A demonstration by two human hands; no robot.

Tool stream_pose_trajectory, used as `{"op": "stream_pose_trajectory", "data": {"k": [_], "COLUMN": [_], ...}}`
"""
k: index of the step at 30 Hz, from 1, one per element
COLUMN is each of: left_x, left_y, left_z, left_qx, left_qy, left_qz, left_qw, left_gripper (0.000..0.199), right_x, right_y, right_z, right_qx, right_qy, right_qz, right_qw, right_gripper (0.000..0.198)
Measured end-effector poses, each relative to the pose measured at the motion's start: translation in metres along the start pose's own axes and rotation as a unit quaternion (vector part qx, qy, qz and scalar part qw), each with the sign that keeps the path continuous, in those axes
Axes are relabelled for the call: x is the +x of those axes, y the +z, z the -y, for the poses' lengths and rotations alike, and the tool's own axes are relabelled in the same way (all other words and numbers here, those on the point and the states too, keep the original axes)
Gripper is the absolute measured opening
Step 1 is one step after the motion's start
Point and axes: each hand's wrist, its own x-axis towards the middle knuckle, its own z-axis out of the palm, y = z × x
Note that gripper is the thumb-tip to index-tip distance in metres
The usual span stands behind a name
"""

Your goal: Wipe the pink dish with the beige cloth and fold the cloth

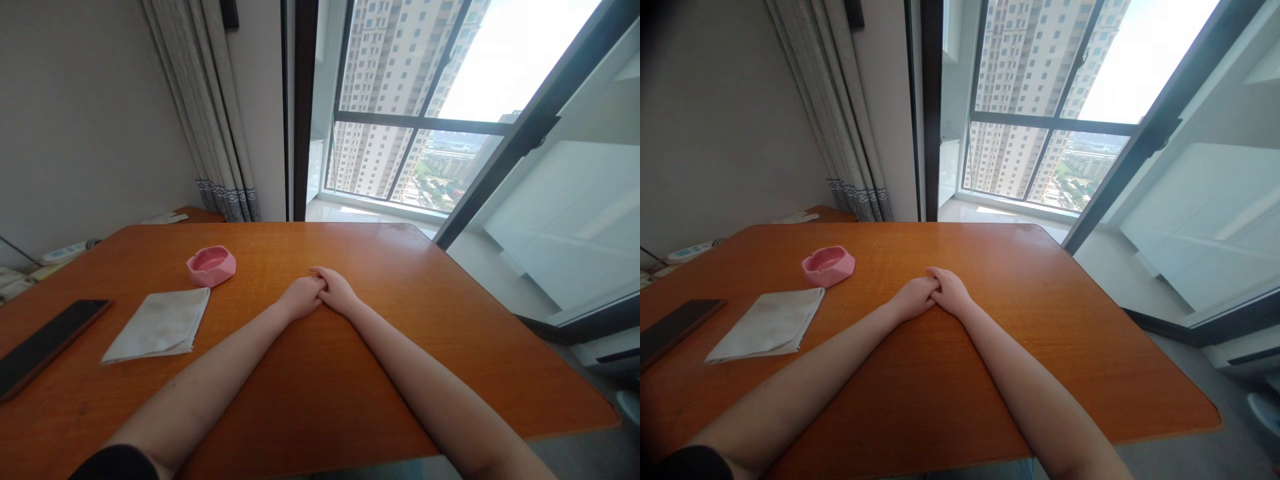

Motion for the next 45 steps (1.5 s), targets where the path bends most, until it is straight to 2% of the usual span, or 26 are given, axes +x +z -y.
{"op": "stream_pose_trajectory", "data": {"k": [3,14,17,19,21,23,25,28,30,32,35,39,45], "left_x": [-0.008,-0.011,-0.011,-0.013,-0.02,-0.034,-0.056,-0.096,-0.12,-0.137,-0.145,-0.141,-0.133], "left_y": [-0.001,-0.002,-0.005,-0.014,-0.029,-0.049,-0.07,-0.096,-0.107,-0.113,-0.112,-0.103,-0.099], "left_z": [0.004,0.006,-0.001,-0.006,-0.008,0.0,0.017,0.053,0.074,0.09,0.105,0.12,0.133], "left_qx": [-0.004,-0.016,0.02,0.082,0.163,0.233,0.285,0.357,0.351,0.31,0.279,0.272,0.229], "left_qy": [0.005,0.002,0.004,-0.001,-0.041,-0.114,-0.183,-0.287,-0.358,-0.394,-0.372,-0.307,-0.275], "left_qz": [0.011,0.016,0.034,0.038,0.023,-0.011,-0.056,-0.125,-0.12,-0.09,-0.074,-0.096,-0.153], "left_qw": [1.0,1.0,0.999,0.996,0.985,0.966,0.939,0.88,0.857,0.86,0.882,0.907,0.921], "left_gripper": [0.021,0.015,0.015,0.021,0.029,0.035,0.037,0.052,0.057,0.052,0.044,0.048,0.037], "right_x": [-0.001,-0.004,-0.004,-0.004,-0.004,-0.004,-0.003,-0.002,-0.002,-0.002,-0.002,-0.001,0.001], "right_y": [0.002,0.003,0.003,0.004,0.005,0.006,0.006,0.006,0.006,0.006,0.007,0.006,0.006], "right_z": [0.006,0.012,0.01,0.008,0.006,0.004,0.003,0.004,0.005,0.006,0.005,0.003,0.004], "right_qx": [-0.035,-0.019,-0.001,0.028,0.067,0.092,0.094,0.078,0.069,0.062,0.058,0.05,0.043], "right_qy": [-0.011,0.005,-0.002,0.003,0.029,0.057,0.066,0.063,0.061,0.056,0.051,0.042,0.046], "right_qz": [0.028,0.029,0.023,0.01,-0.006,-0.017,-0.02,-0.018,-0.015,-0.013,-0.017,-0.008,-0.006], "right_qw": [0.999,0.999,1.0,1.0,0.997,0.994,0.993,0.995,0.996,0.996,0.997,0.998,0.998], "right_gripper": [0.033,0.033,0.033,0.03,0.029,0.03,0.03,0.028,0.027,0.027,0.026,0.025,0.031]}}
